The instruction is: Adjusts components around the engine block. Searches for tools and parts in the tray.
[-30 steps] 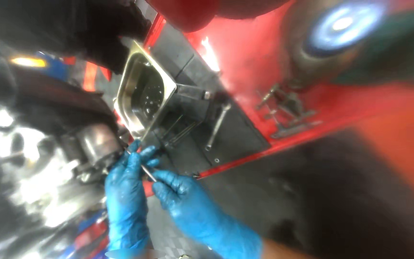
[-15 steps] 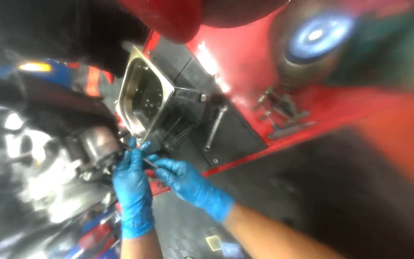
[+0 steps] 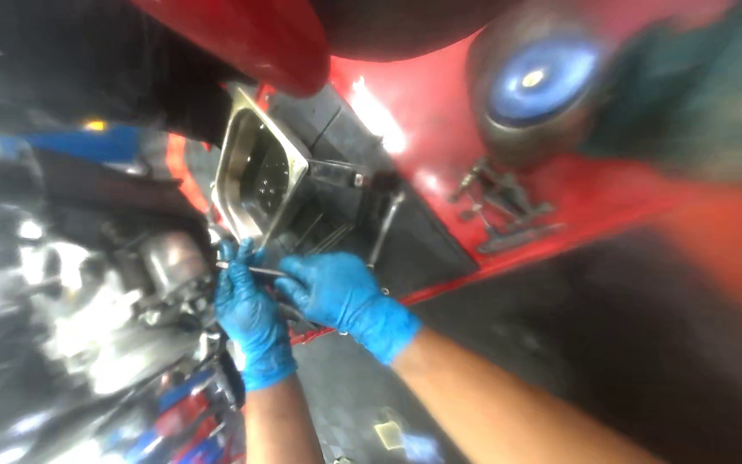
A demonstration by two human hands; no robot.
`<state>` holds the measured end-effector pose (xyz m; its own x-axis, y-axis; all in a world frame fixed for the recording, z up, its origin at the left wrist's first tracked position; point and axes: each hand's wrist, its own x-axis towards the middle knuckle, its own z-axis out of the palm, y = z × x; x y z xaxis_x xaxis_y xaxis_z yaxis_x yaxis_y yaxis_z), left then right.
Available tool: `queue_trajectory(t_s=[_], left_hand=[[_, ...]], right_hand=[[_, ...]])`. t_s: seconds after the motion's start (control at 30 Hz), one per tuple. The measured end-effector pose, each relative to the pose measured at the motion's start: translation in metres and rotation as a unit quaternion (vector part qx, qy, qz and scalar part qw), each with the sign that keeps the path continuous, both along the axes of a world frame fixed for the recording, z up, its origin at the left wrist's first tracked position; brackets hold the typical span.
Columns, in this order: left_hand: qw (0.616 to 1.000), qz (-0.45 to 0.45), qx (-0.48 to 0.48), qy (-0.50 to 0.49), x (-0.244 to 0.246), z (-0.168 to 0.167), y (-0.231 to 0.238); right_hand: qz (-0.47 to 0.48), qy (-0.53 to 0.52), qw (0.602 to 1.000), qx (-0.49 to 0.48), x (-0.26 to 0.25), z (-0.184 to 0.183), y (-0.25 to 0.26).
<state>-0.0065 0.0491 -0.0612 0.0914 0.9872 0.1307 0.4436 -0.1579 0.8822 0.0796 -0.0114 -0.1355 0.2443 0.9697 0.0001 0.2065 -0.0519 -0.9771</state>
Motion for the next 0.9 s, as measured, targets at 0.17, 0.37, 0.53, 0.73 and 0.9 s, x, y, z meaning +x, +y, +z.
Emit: queue_trajectory(t_s=[0.17, 0.37, 0.53, 0.73, 0.9], left_hand=[[0.943, -0.032, -0.148, -0.297, -0.005, 0.001, -0.008], [0.905, -0.075, -0.143, -0.394, 0.003, -0.016, 0.002], [0.875, -0.099, -0.134, -0.454, 0.025, -0.026, 0.004], [0.841, -0.163, -0.115, -0.502, 0.024, -0.03, 0.006], [0.766, -0.221, -0.154, -0.584, 0.016, -0.031, 0.015]], right_hand=[[0.106, 0.067, 0.991, -0.055, 0.033, 0.016, -0.002], [0.144, 0.132, 0.975, -0.103, 0.04, 0.024, -0.006], [0.17, 0.042, 0.973, -0.15, 0.063, 0.037, 0.002], [0.185, -0.037, 0.968, -0.166, 0.072, 0.045, 0.012], [0.23, 0.0, 0.961, -0.154, 0.06, 0.03, 0.019]])
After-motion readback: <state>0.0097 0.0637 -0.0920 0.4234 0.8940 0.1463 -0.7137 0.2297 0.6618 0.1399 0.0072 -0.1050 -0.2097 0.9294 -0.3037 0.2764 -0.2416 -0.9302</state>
